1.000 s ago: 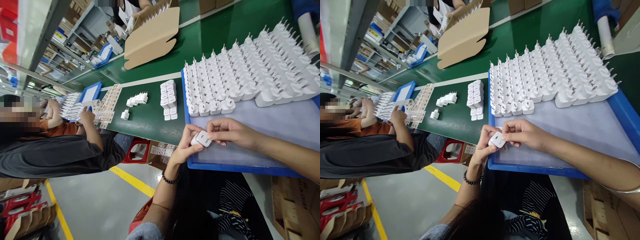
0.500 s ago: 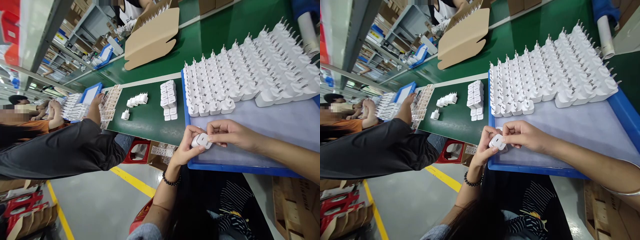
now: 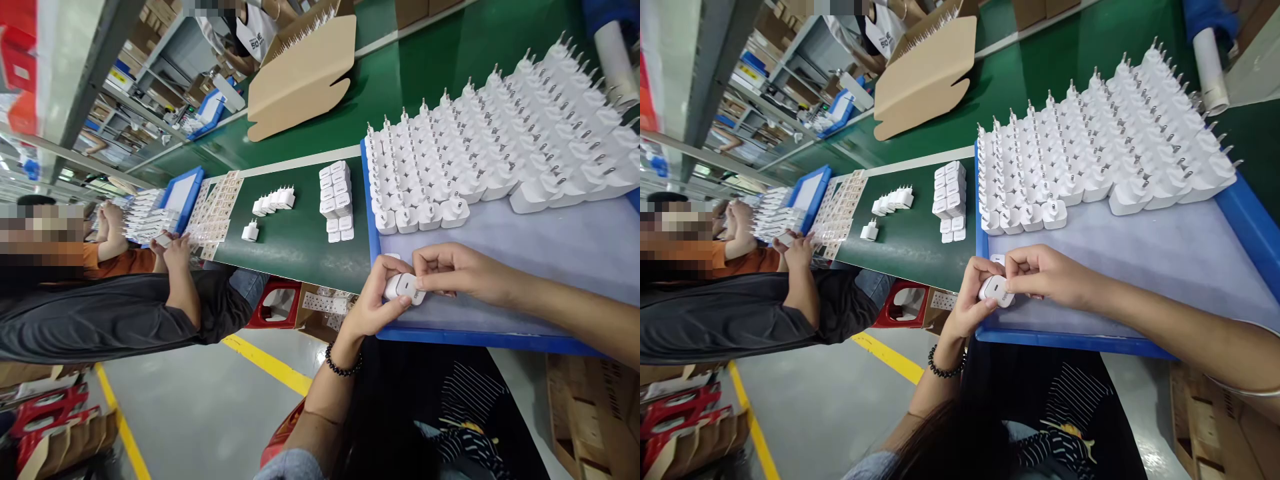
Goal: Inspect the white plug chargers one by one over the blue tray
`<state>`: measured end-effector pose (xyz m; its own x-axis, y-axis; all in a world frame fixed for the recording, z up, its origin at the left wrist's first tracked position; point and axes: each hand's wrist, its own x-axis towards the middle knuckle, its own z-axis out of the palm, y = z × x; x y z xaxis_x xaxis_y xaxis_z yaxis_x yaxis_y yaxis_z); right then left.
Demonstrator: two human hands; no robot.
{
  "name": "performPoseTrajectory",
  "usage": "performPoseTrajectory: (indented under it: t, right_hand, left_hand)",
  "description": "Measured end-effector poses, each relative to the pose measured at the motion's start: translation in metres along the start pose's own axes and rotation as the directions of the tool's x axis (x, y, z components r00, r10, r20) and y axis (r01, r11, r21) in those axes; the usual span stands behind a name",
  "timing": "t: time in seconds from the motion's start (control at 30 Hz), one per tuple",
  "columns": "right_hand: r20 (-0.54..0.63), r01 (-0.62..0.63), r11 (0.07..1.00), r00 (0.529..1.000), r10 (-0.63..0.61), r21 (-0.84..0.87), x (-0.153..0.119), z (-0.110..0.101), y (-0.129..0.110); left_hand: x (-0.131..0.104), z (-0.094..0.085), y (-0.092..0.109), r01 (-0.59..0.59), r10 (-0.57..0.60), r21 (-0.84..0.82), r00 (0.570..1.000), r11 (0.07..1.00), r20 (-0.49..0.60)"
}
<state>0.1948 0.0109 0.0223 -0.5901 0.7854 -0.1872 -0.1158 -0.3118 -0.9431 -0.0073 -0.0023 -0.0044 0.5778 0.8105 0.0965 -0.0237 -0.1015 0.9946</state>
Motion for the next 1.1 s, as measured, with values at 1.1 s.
performPoseTrajectory:
  t: [1.1]
  right_hand:
    - [0.004, 0.091, 0.993, 0.996, -0.092, 0.075, -0.001, 0.001, 0.004]
  left_hand:
    - [0.003, 0.002, -0.005, -0.113, 0.131, 0.189, 0.988, 0.976, -0.084]
